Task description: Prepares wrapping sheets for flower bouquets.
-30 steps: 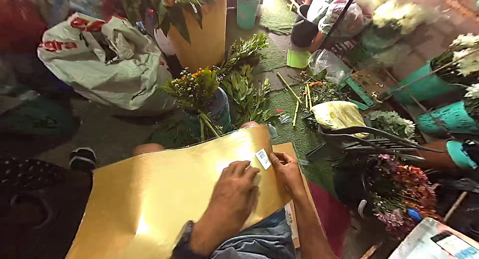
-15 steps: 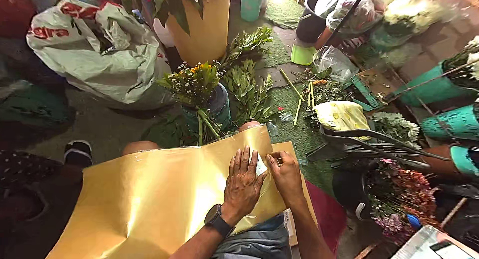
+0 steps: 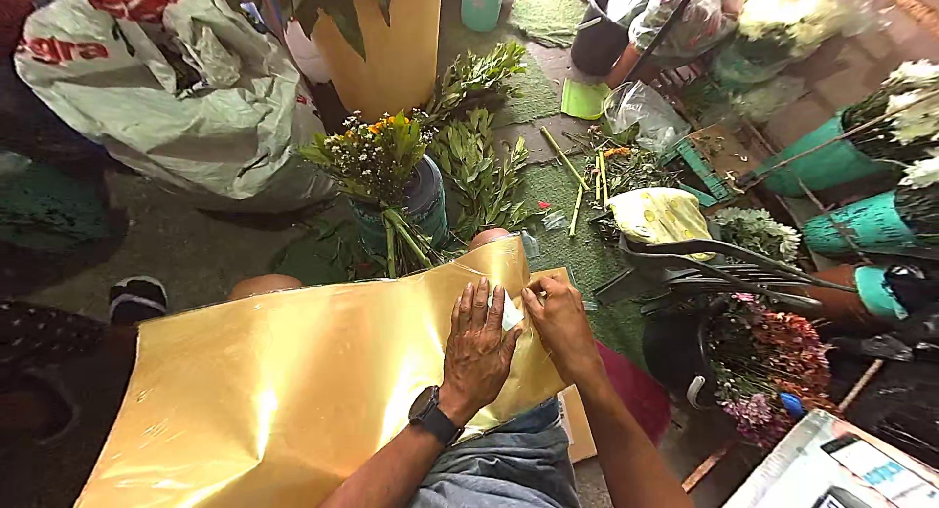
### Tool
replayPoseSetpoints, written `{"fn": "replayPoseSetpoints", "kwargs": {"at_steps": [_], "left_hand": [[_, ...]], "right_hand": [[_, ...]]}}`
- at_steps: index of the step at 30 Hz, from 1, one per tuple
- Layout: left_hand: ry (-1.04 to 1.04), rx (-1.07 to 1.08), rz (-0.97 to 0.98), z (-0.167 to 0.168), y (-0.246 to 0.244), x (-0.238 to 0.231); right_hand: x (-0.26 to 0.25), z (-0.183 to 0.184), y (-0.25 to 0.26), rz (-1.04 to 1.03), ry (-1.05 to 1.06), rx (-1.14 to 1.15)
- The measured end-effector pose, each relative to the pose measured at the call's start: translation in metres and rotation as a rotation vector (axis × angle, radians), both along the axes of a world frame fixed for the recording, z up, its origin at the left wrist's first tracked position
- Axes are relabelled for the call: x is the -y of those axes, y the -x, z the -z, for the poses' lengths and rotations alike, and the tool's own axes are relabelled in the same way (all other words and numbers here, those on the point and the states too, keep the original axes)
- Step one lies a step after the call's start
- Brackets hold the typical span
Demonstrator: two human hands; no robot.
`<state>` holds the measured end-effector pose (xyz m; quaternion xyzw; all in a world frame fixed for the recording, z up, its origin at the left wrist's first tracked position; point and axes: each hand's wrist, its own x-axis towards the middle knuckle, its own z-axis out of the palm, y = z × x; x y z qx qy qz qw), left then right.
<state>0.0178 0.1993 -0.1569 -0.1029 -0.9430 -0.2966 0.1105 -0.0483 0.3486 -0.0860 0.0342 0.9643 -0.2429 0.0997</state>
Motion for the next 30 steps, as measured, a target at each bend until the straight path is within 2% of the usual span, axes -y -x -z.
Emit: {"fn": "replayPoseSetpoints", "kwargs": {"at_steps": [3,6,10,16,22,27,30], "left_hand": [[-0.002,-0.009,0.002,0.0,-0.001,-0.001],[0.006,-0.015,0.017,0.0,-0.004,-0.001],[-0.004,0.002,0.025,0.003,-0.009,-0.004],[0.013,0.011,0.018,0.003,-0.004,-0.002],[-0.008,0.02,0.031,0.003,-0.006,-0.001],[-0.016,0.035,0.055,0.003,-0.005,-0.003],[-0.013,0.021,0.056,0.003,-0.005,-0.005]], "right_hand": [[0.004,0.002,-0.001,0.021,-0.084,-0.009],[-0.004,0.011,0.004,0.06,-0.007,-0.126],[0.005,0.012,0.034,0.097,0.049,-0.103],[0.025,0.002,0.05,0.073,-0.149,-0.015],[0.025,0.014,0.038,-0.007,-0.148,-0.266],[0.026,-0.006,0.043,0.023,-0.088,-0.006],[0.031,-0.013,0.046,0.058,-0.108,0.039]]}}
